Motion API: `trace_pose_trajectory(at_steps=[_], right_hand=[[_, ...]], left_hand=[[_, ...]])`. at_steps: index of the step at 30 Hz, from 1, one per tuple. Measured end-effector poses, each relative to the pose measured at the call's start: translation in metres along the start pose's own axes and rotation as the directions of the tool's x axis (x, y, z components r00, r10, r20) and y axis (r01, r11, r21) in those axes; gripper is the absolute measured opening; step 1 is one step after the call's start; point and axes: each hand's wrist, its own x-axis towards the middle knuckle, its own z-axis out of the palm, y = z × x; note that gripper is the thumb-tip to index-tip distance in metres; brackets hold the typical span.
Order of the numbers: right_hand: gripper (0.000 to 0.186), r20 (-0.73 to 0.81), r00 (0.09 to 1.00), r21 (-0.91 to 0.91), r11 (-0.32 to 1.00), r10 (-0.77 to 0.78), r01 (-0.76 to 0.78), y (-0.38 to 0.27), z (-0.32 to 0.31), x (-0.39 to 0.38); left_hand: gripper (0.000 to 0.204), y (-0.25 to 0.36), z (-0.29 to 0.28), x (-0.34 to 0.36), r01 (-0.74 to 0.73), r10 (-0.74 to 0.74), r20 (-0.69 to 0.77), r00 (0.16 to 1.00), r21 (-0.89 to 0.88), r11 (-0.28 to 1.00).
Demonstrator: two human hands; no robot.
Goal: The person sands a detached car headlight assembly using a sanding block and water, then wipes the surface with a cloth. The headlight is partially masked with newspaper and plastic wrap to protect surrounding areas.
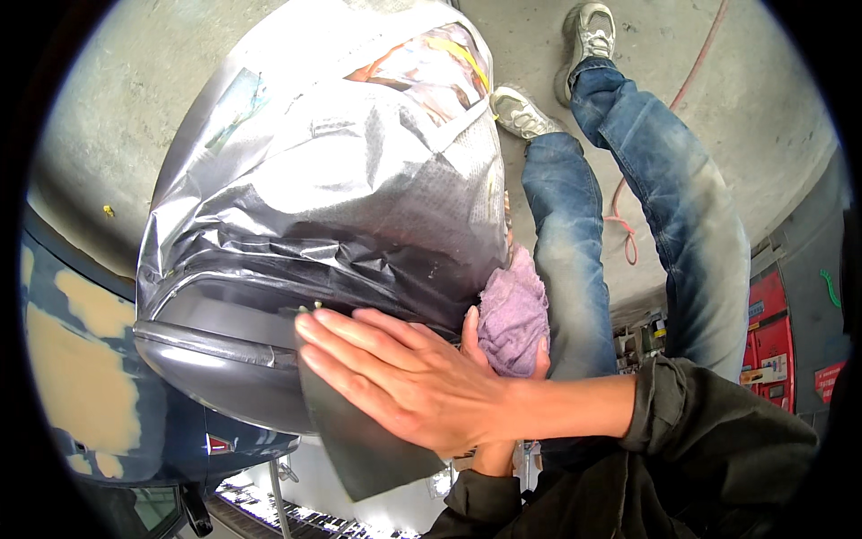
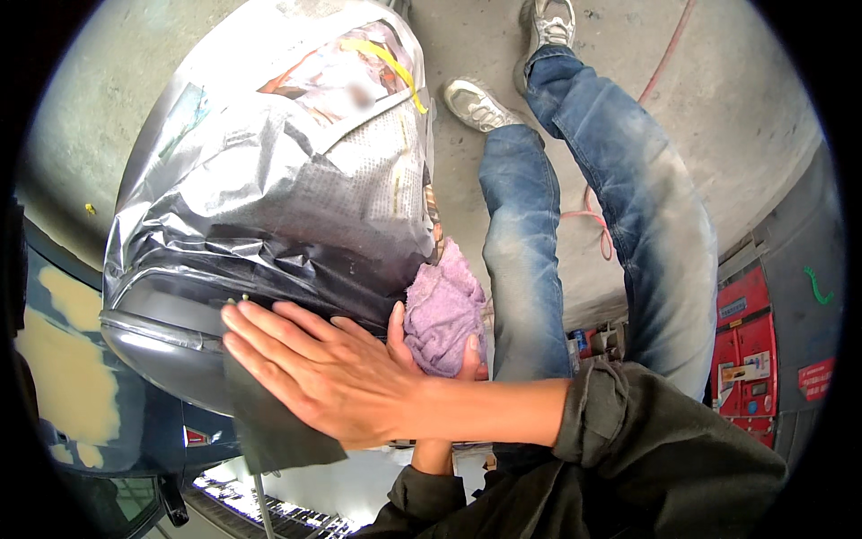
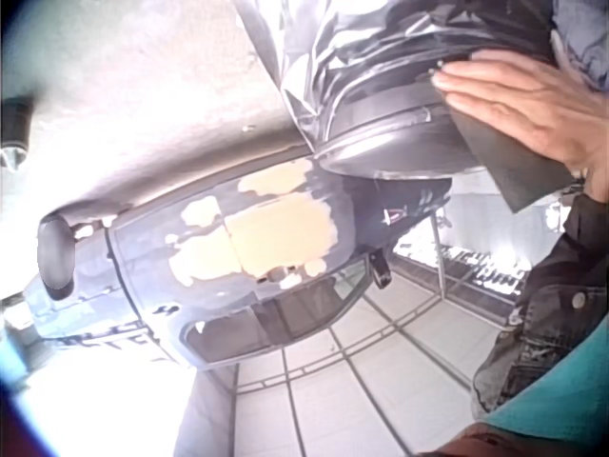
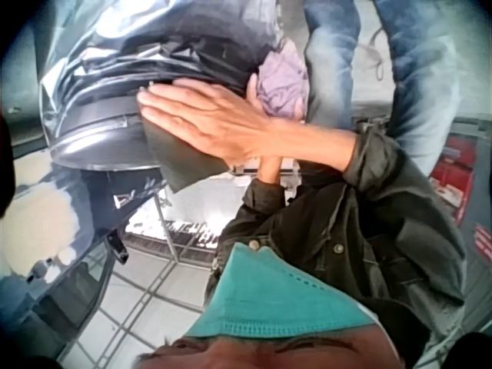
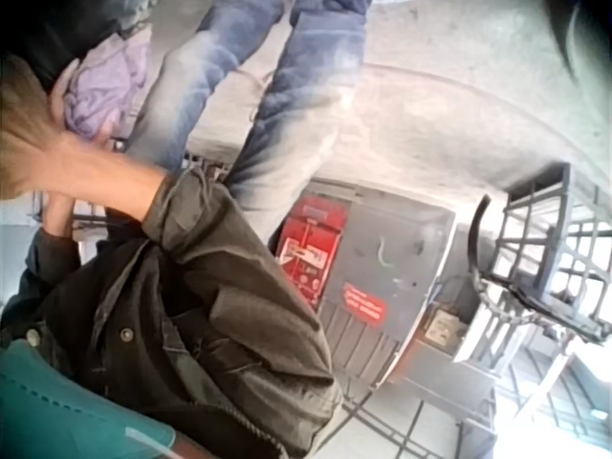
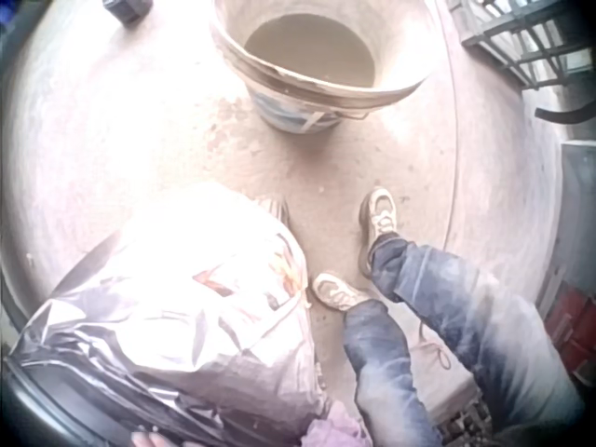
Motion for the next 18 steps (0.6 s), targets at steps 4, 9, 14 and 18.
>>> trace_pose_trajectory(at_steps=[4, 9, 14, 18], right_hand=[[0.057, -0.01, 1.0, 0.003, 1.0, 0.003, -0.003, 0.006, 0.007, -0.011], [0.08, 0.061, 0.998, 0.035, 0.999, -0.025, 0.023, 0.013, 0.008, -0.017], [0.072, 0.054, 0.998, 0.259, 0.965, 0.013, -0.027, 0.013, -0.001, -0.003], [0.089, 0.133, 0.991, 0.547, 0.833, 0.006, -0.078, 0.024, -0.016, -0.047]], left_hand=[[0.1, 0.003, 0.001, 0.001, -0.054, 0.053, -0.027, 0.998, -0.032, 0.998], [0.096, 0.003, -0.003, 0.001, 0.018, -0.019, 0.016, 1.0, 0.033, 0.999], [0.089, 0.004, -0.001, -0.003, 0.136, -0.129, 0.055, 0.99, -0.129, 0.982], [0.087, 0.007, 0.0, -0.012, 0.142, -0.142, 0.011, 0.99, -0.12, 0.982]])
